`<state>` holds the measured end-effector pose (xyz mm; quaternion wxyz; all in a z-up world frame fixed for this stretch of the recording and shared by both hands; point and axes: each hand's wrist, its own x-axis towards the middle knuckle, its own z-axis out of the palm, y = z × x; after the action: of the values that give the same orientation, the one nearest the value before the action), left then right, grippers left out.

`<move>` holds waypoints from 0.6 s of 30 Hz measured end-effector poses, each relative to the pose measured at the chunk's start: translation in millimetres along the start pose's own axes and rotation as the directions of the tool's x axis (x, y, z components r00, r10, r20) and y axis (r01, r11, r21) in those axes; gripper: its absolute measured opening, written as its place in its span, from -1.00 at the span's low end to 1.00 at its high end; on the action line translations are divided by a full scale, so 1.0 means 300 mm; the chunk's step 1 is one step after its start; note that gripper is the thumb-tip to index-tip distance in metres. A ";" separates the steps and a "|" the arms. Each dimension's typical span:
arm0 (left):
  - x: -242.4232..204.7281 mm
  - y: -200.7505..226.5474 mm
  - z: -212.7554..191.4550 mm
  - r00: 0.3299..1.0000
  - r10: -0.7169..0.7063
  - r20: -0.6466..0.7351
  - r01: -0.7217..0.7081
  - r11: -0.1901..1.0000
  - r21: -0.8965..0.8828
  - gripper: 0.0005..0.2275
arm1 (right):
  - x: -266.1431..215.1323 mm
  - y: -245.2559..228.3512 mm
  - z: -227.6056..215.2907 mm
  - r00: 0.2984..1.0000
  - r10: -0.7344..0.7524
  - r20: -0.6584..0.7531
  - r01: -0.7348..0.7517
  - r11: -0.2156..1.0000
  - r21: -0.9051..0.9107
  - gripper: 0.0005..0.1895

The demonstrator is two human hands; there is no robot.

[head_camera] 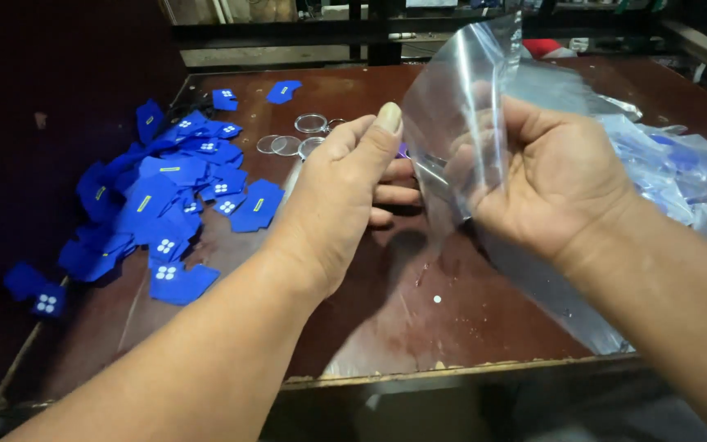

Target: The person places blue fabric keychains and metal rings into small plastic bags by hand and staples the bags closed using a stapler.

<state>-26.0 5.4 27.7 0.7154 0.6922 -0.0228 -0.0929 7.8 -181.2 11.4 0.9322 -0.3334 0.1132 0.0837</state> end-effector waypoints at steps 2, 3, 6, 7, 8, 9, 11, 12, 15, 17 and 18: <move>0.029 -0.042 0.004 1.000 -0.009 -0.007 0.008 0.989 -0.147 -0.24 | -0.006 0.011 0.007 0.999 -0.019 -0.028 0.019 1.000 0.013 -0.87; 0.045 -0.063 0.008 1.000 -0.020 -0.011 0.016 0.957 -0.289 -0.05 | -0.009 0.015 0.010 0.998 -0.038 -0.058 0.039 0.999 0.027 -0.88; 0.024 -0.045 0.028 0.986 -0.162 0.028 0.160 0.910 -0.382 -0.66 | 0.019 -0.013 0.003 0.989 -0.080 -0.123 0.087 0.995 0.054 -0.87; 0.024 -0.040 0.031 0.987 -0.161 0.027 0.159 0.910 -0.383 -0.66 | 0.016 -0.015 0.021 0.989 -0.080 -0.122 0.087 0.995 0.052 -0.87; 0.024 -0.035 0.034 0.963 -0.256 0.085 0.269 0.899 -0.345 -0.50 | 0.013 -0.014 0.038 0.991 -0.101 -0.089 0.112 0.985 0.128 -0.87; 0.024 -0.030 0.036 0.927 -0.349 0.139 0.375 0.877 -0.300 -0.30 | 0.011 -0.014 0.055 0.991 -0.124 -0.058 0.133 0.970 0.204 -0.87; -0.022 0.018 0.048 0.897 -0.405 0.179 0.438 0.867 -0.237 -0.19 | -0.003 0.001 0.065 0.990 -0.138 -0.030 0.142 0.969 0.202 -0.86; -0.044 0.045 0.055 0.862 -0.456 0.219 0.494 0.853 -0.169 -0.07 | -0.011 0.006 0.072 0.988 -0.157 -0.002 0.154 0.968 0.200 -0.84; 0.028 -0.017 0.069 0.942 -0.329 0.061 0.323 0.846 -0.424 -0.49 | -0.032 0.019 0.068 0.979 -0.200 -0.050 0.205 0.971 0.122 -0.81; 0.118 -0.062 0.037 0.969 -0.247 -0.006 0.209 0.831 -0.515 -0.74 | -0.047 0.029 0.046 0.978 -0.206 -0.013 0.207 0.976 0.070 -0.79; 0.163 -0.085 0.018 0.982 -0.171 -0.085 0.088 0.798 -0.596 -0.98 | -0.053 0.037 0.037 0.979 -0.204 0.026 0.204 0.979 0.015 -0.76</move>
<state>18.5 -8.6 -2.2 0.8866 0.4404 0.1029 -0.0971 -8.2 -166.9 17.4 0.9393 -0.3366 0.0662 -0.0086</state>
